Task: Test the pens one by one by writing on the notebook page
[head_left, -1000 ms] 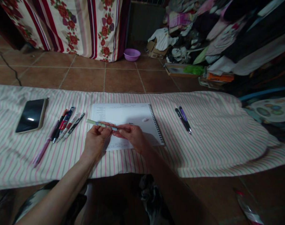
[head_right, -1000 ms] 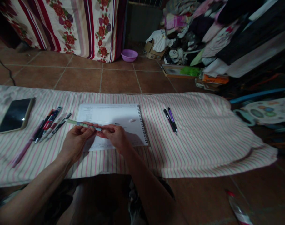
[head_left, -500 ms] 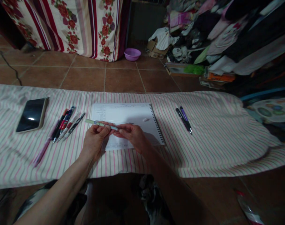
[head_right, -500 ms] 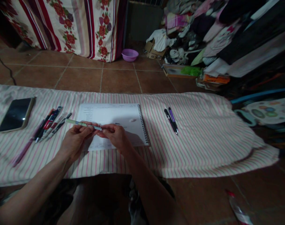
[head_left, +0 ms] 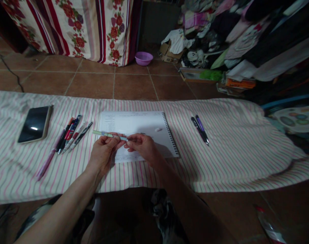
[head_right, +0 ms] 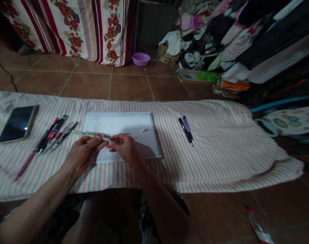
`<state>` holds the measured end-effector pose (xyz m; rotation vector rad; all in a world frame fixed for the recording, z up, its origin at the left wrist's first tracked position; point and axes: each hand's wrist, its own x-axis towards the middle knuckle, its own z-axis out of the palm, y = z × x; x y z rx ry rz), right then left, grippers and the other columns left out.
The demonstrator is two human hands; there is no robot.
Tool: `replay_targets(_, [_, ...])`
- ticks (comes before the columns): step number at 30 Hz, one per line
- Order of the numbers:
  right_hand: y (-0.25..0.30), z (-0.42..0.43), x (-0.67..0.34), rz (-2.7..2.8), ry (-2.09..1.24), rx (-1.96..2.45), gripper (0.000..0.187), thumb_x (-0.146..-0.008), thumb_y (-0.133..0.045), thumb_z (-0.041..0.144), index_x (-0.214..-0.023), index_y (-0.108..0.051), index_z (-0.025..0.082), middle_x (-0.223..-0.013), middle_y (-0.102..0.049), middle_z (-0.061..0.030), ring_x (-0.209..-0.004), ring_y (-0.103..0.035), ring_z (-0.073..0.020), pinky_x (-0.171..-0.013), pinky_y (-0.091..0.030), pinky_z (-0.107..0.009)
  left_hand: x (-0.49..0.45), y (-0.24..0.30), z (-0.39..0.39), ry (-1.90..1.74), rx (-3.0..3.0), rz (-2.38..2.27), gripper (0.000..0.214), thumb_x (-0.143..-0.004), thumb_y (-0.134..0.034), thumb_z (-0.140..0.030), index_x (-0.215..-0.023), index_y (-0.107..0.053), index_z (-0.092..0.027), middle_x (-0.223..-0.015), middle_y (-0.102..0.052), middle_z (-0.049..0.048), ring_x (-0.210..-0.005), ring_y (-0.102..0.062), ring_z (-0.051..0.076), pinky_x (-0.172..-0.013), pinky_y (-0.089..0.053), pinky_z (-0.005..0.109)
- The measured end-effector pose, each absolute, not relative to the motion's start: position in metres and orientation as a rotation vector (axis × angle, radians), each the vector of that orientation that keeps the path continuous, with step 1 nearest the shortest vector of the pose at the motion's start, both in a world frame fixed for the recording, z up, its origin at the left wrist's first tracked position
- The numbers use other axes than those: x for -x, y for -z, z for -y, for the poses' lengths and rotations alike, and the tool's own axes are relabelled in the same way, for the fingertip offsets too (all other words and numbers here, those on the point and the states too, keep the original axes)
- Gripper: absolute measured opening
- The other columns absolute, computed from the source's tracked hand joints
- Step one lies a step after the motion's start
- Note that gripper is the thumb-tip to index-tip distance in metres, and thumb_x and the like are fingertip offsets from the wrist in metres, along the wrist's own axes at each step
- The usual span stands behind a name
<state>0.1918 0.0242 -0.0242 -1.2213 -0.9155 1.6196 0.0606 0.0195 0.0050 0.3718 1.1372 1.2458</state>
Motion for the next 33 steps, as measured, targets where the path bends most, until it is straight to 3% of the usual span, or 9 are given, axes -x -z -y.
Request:
replay_targets(16, [0.0248, -0.0250, -0.1927, 0.979, -1.521, 1.281, 0.014, -0.064, -0.068, 0.023, -0.073, -0.060, 0.016, -0.058, -0.065, 0.0017, -0.055, -0.065, -0.0107, -0.046, -0.051, -0.017, -0.0547, 0.0012, -0.0205, -1.214, -0.321, -1.069, 0.010, -0.067, -0.062, 0.000, -0.065, -0.063, -0.009, -0.070, -0.068, 0.0058, -0.070, -0.067, 0.016, -0.077, -0.056, 0.030])
replay_targets(33, [0.0259, -0.0244, -0.1935, 1.091, -1.436, 1.302, 0.014, -0.067, -0.065, 0.026, -0.075, -0.059, 0.016, -0.064, -0.066, 0.0003, -0.058, -0.066, -0.0125, -0.052, -0.054, -0.022, -0.0563, 0.0036, -0.0225, -1.221, -0.251, -1.060, 0.018, -0.074, -0.056, 0.002, -0.061, -0.061, -0.009, -0.066, -0.065, 0.0042, -0.066, -0.066, 0.014, -0.074, -0.058, 0.030])
